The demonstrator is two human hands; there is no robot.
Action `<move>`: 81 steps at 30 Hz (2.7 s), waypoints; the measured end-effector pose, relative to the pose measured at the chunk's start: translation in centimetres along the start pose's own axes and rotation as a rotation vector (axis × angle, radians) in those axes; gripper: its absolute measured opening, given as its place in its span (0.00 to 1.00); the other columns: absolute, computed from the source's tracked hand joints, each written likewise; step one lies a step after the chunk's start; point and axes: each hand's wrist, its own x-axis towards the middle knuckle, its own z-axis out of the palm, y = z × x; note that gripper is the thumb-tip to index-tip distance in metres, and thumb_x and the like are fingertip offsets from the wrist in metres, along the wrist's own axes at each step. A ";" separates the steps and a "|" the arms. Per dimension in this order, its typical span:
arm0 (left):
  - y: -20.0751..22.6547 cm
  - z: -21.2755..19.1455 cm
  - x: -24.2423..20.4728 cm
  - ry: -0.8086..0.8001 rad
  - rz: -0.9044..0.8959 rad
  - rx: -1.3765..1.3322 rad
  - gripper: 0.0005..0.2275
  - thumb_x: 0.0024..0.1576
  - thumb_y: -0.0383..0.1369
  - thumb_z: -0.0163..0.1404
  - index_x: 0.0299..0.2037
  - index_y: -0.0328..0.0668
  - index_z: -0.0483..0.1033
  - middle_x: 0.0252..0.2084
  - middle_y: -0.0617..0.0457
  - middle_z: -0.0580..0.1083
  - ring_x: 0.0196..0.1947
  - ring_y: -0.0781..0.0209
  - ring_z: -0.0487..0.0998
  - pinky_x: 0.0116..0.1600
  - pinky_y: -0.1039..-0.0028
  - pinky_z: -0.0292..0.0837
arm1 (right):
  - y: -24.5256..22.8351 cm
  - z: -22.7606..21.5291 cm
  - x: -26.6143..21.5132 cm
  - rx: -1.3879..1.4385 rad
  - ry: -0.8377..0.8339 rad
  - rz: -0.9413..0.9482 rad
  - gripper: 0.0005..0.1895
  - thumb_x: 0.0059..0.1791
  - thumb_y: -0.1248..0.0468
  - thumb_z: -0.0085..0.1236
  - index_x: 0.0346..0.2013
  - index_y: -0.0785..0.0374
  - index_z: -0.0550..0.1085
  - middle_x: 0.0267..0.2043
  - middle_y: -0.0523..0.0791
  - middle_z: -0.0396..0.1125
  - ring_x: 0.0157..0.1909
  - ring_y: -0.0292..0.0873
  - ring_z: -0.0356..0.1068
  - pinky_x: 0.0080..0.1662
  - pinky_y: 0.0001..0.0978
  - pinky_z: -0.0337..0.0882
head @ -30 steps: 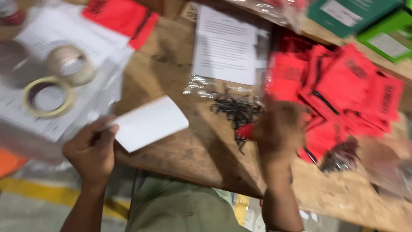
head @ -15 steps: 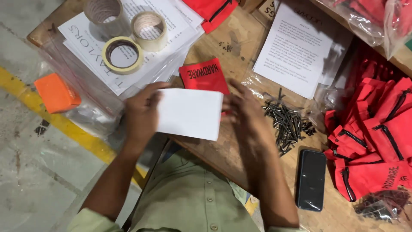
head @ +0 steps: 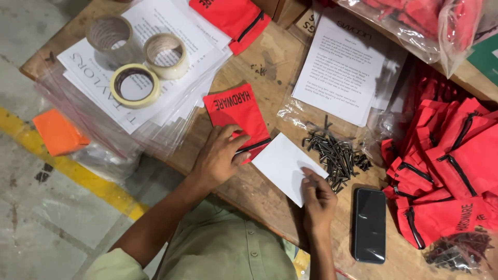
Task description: The person organizes hardware items, placing small black fasteners into red bags and folding instruction sheets on a wooden table.
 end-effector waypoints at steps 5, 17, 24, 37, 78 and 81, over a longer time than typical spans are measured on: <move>-1.0 0.8 -0.6 0.036 -0.079 -0.029 0.06 0.54 0.30 0.60 0.38 0.39 0.80 0.43 0.47 0.75 0.44 0.45 0.77 0.47 0.59 0.75 | -2.2 1.7 -2.0 0.160 0.023 0.163 0.12 0.54 0.71 0.51 0.49 0.71 0.79 0.33 0.38 0.69 0.31 0.27 0.62 0.33 0.18 0.61; 0.5 0.0 -0.1 -0.050 -0.029 -0.064 0.05 0.55 0.28 0.55 0.40 0.38 0.80 0.37 0.46 0.75 0.38 0.45 0.78 0.42 0.58 0.75 | -5.1 3.4 -1.5 0.368 -0.027 0.372 0.12 0.54 0.69 0.51 0.48 0.71 0.78 0.31 0.43 0.70 0.27 0.32 0.64 0.29 0.25 0.67; 0.7 -0.4 0.2 -0.155 -0.098 -0.179 0.05 0.55 0.29 0.56 0.39 0.40 0.82 0.31 0.46 0.74 0.33 0.46 0.78 0.37 0.58 0.73 | -4.1 3.8 -0.1 0.059 -0.194 0.158 0.16 0.51 0.72 0.62 0.54 0.72 0.78 0.44 0.47 0.75 0.39 0.34 0.69 0.40 0.24 0.69; -0.5 -0.1 -0.9 -0.247 -0.161 -0.339 0.12 0.51 0.25 0.58 0.46 0.38 0.81 0.35 0.49 0.79 0.33 0.58 0.83 0.39 0.70 0.79 | -4.0 5.7 -0.9 0.329 0.133 0.192 0.15 0.51 0.74 0.57 0.53 0.76 0.76 0.44 0.50 0.74 0.35 0.37 0.73 0.32 0.26 0.74; 2.1 0.3 -1.4 0.095 0.068 0.159 0.07 0.52 0.25 0.59 0.34 0.38 0.73 0.28 0.48 0.69 0.30 0.47 0.74 0.40 0.55 0.69 | -3.8 6.1 -0.8 0.069 0.033 0.119 0.20 0.50 0.70 0.59 0.58 0.70 0.76 0.50 0.47 0.75 0.50 0.35 0.71 0.55 0.28 0.71; 2.9 -0.1 -1.7 0.041 0.105 0.193 0.08 0.49 0.26 0.60 0.33 0.38 0.72 0.29 0.46 0.68 0.30 0.46 0.74 0.36 0.56 0.70 | -3.9 6.6 -1.3 0.105 0.063 0.104 0.20 0.51 0.70 0.58 0.59 0.71 0.75 0.51 0.49 0.75 0.51 0.36 0.71 0.56 0.29 0.71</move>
